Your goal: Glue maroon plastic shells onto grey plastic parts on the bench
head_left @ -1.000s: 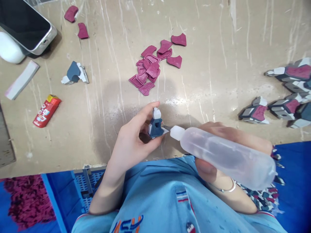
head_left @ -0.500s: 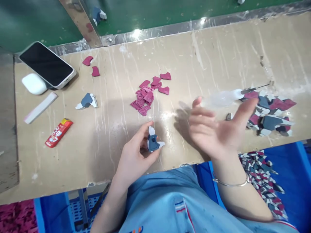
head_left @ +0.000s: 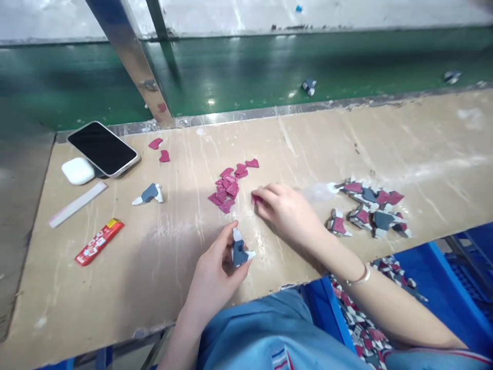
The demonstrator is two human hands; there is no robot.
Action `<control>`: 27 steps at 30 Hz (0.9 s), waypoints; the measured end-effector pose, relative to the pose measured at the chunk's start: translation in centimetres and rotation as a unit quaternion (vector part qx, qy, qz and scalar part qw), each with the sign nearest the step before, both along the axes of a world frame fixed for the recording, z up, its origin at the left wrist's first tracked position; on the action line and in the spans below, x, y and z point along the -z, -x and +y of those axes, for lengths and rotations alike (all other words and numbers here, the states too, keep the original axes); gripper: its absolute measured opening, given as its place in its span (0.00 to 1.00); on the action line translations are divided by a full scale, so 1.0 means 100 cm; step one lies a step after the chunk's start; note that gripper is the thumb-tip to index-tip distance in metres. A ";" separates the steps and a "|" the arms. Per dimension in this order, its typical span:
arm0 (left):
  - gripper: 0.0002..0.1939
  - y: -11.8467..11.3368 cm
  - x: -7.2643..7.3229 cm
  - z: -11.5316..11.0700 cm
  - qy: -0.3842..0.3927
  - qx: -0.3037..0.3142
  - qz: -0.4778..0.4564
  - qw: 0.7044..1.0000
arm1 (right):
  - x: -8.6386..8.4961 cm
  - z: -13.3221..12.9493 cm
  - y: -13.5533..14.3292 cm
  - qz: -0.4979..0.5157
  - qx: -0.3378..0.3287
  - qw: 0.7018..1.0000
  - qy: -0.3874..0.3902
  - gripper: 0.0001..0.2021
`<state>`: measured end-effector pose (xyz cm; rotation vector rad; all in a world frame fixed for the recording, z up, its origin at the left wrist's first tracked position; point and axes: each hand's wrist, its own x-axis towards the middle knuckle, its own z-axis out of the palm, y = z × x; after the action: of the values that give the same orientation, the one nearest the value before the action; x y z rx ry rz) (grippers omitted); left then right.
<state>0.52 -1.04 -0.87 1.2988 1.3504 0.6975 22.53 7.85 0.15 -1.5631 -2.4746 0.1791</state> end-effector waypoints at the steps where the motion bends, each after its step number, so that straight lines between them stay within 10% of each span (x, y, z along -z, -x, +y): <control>1: 0.32 0.000 -0.001 0.000 0.006 -0.002 -0.001 1.000 | -0.001 -0.006 -0.001 -0.007 -0.014 1.000 -0.012 0.14; 12: 0.34 -0.004 0.000 0.005 -0.003 -0.013 -0.020 1.000 | -0.017 0.012 -0.006 -0.068 -0.170 0.981 -0.064 0.12; 17: 0.37 -0.007 -0.005 0.009 0.023 -0.039 -0.030 0.999 | -0.012 -0.033 -0.003 0.146 -0.209 0.946 -0.201 0.10; 27: 0.37 -0.008 -0.013 0.010 0.036 -0.030 -0.026 0.999 | 0.008 -0.078 0.014 0.238 -0.201 0.940 -0.140 0.13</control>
<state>1.27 -0.05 0.48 1.1790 1.3656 0.7124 21.14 0.06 -0.60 -0.7743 -2.2668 0.2236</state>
